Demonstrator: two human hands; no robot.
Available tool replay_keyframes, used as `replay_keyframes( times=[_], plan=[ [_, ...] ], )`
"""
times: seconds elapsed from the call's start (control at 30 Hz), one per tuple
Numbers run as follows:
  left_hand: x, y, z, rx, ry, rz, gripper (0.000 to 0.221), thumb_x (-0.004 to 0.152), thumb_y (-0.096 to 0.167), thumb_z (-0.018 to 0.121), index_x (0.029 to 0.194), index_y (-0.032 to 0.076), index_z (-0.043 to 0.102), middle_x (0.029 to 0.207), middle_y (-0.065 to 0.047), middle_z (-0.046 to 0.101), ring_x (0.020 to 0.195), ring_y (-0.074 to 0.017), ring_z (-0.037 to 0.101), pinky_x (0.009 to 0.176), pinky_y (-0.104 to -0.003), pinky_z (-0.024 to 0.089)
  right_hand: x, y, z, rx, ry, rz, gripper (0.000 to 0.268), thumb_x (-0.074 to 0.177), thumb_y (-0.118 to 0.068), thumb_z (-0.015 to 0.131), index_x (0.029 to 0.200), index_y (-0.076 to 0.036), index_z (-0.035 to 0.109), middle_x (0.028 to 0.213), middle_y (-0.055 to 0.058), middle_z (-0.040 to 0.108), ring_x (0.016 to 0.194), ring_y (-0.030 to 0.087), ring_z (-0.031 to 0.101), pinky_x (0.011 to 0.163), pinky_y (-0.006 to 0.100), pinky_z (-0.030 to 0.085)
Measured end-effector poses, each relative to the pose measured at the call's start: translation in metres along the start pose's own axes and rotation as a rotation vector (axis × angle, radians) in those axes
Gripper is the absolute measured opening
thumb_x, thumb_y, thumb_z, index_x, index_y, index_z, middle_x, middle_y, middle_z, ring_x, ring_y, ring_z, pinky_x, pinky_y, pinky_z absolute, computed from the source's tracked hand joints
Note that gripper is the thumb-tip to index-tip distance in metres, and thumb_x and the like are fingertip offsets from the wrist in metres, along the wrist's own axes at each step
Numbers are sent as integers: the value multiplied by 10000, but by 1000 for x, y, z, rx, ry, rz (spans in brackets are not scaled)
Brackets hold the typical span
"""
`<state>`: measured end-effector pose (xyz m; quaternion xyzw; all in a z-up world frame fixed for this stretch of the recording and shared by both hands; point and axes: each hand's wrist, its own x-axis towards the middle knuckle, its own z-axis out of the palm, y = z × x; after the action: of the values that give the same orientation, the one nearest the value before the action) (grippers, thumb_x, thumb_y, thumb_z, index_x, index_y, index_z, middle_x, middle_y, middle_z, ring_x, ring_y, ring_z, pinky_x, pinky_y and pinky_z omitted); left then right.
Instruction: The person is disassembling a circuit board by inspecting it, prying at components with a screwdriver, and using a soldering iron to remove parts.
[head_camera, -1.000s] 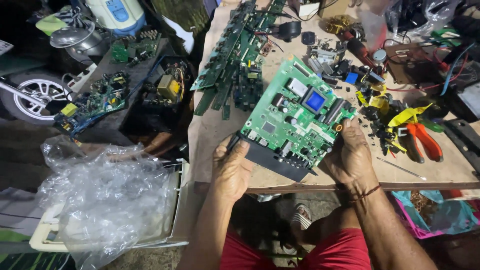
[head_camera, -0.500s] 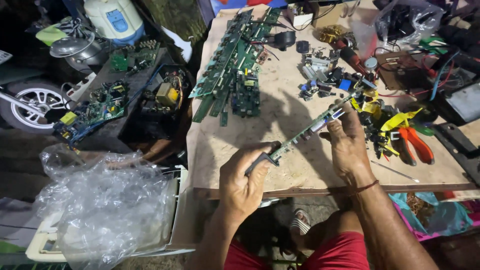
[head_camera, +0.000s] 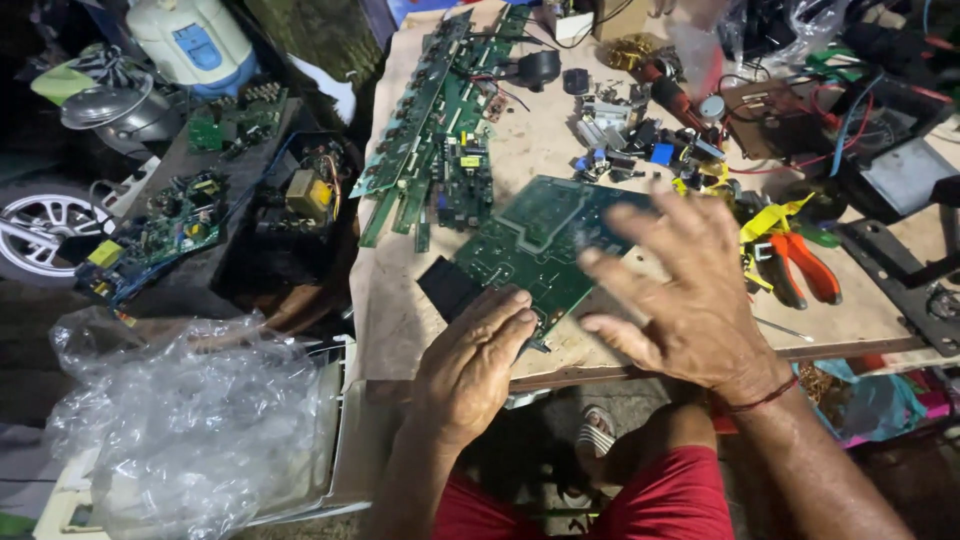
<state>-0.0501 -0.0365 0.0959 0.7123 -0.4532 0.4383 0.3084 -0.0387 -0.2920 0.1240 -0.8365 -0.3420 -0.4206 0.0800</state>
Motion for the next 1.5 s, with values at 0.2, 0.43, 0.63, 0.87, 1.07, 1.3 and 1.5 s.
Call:
replay_keyframes(
  times=[0.2,0.43,0.63,0.87,1.07,1.3,1.5],
  plan=[
    [-13,-6,4,98,18,40,256,933,-55,809,1159,-84,692,1228,-216,701,1125,-309,740,1042,-438,627,25,-7,-9,29,-53,-186,225,1023,-364,643,1105,-176,737,1136,24,739,1254,318,664,1066,535,403],
    [-32,-12,17,66,31,-16,396,933,-68,849,1276,-58,652,1343,-180,648,1244,-294,688,1104,-418,609,19,-3,14,58,-154,-292,299,1099,-252,412,1272,-168,641,1374,46,670,1283,214,627,866,378,426],
    [-28,-17,27,128,80,8,277,926,-89,793,1178,-86,678,1208,-218,702,1102,-321,751,986,-428,671,0,-9,43,92,18,-197,197,1075,-195,494,1136,-140,673,1169,27,742,1035,201,697,813,422,406],
    [-58,-28,3,104,-148,15,227,1031,67,550,1147,-7,732,1190,-200,723,1104,-359,711,966,-479,554,-23,-19,52,121,-70,-153,257,1100,-287,429,1010,-165,636,1054,13,638,1055,228,612,984,483,433],
    [-80,-25,-9,287,-433,-39,257,1044,141,505,1157,147,736,1306,-73,702,1255,-304,644,1079,-474,465,-48,-26,-4,473,-187,441,179,1002,-196,598,1099,-116,726,1174,75,748,1132,230,704,939,402,543],
    [-95,-2,-14,19,-485,-409,489,813,209,766,1286,128,675,1466,-146,588,1416,-394,487,1191,-598,344,-165,31,-44,-573,-696,464,615,771,-365,621,1385,-370,651,1190,-86,733,975,207,714,872,332,592],
    [-75,26,-21,10,-176,-743,495,869,182,757,1303,-10,617,1416,-223,580,1344,-389,554,1172,-503,428,-244,77,-12,-221,-350,588,418,1034,-26,716,1433,-119,801,1224,162,779,1052,329,736,992,408,593]
  ],
)
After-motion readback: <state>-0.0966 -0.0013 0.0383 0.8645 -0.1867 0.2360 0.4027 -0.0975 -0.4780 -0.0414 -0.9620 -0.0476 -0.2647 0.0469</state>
